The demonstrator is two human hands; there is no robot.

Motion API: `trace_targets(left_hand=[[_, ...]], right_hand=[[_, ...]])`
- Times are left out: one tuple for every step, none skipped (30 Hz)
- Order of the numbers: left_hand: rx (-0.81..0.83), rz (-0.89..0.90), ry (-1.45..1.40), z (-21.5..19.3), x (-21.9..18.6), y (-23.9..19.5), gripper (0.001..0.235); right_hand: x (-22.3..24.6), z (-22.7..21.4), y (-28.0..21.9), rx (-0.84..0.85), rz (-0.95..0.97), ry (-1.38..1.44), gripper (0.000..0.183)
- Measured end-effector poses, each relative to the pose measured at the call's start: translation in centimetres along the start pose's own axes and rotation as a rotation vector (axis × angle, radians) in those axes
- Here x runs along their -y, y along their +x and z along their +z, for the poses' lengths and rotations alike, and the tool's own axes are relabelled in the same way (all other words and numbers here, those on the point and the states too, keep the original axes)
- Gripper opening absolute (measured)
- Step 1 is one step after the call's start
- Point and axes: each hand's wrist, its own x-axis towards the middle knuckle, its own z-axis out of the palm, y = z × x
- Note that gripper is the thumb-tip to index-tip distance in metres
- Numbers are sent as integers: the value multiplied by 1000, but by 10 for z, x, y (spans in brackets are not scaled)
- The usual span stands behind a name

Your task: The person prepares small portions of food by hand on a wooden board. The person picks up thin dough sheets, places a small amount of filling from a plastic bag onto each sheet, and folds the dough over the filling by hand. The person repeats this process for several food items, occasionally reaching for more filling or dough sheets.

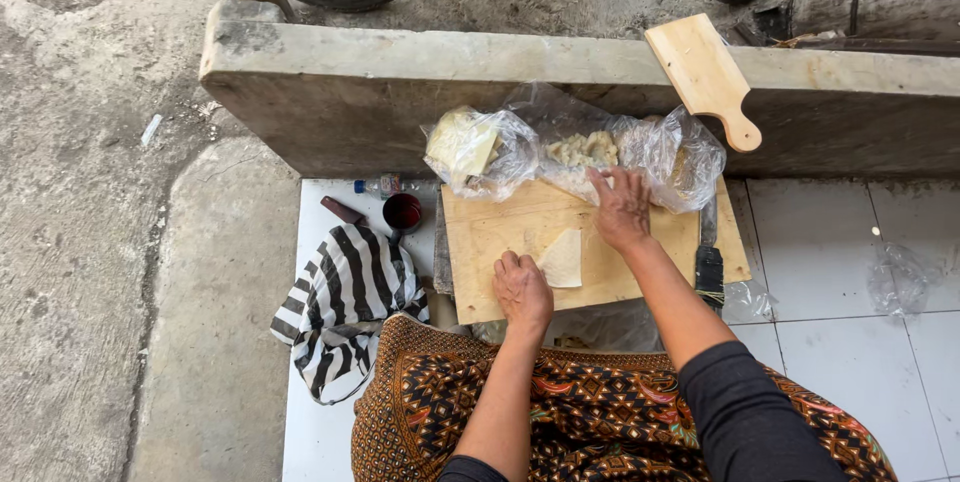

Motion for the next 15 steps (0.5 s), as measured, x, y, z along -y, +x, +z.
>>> trace_targets(left_hand=[[1, -10, 8, 5, 2, -2, 20], [2, -16, 6, 10, 3, -1, 18], [2, -23, 6, 14, 5, 2, 17], [2, -30, 6, 16, 7, 2, 15], [24, -36, 3, 17, 8, 4, 13], [45, -41, -1, 16, 9, 6, 11], [68, -48, -3, 14, 11, 4, 9], [62, -33, -11, 13, 10, 3, 14], [55, -18, -19, 12, 9, 2, 18], [48, -3, -27, 10, 8, 1, 23], [50, 14, -21, 8, 7, 1, 21], [51, 32, -16, 6, 6, -1, 18], [51, 52, -11, 3, 4, 0, 16], [44, 53, -10, 1, 2, -1, 14], [35, 57, -9, -1, 0, -1, 13]], right_hand=[[2, 4, 5, 4, -17, -43, 70], [3, 8, 10, 8, -35, -85, 69], [3, 12, 16, 29, -25, -62, 65], [3, 16, 21, 50, -14, -39, 61], [3, 18, 29, 65, -4, -16, 56], [3, 21, 36, 81, -2, -34, 57], [4, 24, 39, 99, 2, -52, 57], [5, 26, 41, 117, 5, -69, 57], [7, 29, 42, 113, 5, -53, 53], [10, 32, 43, 108, 5, -37, 48], [11, 34, 43, 102, 3, -24, 44], [13, 35, 42, 115, 10, -20, 44], [13, 35, 42, 125, 18, -18, 44], [12, 35, 41, 134, 26, -16, 45], [10, 33, 39, 123, 63, 50, 38]])
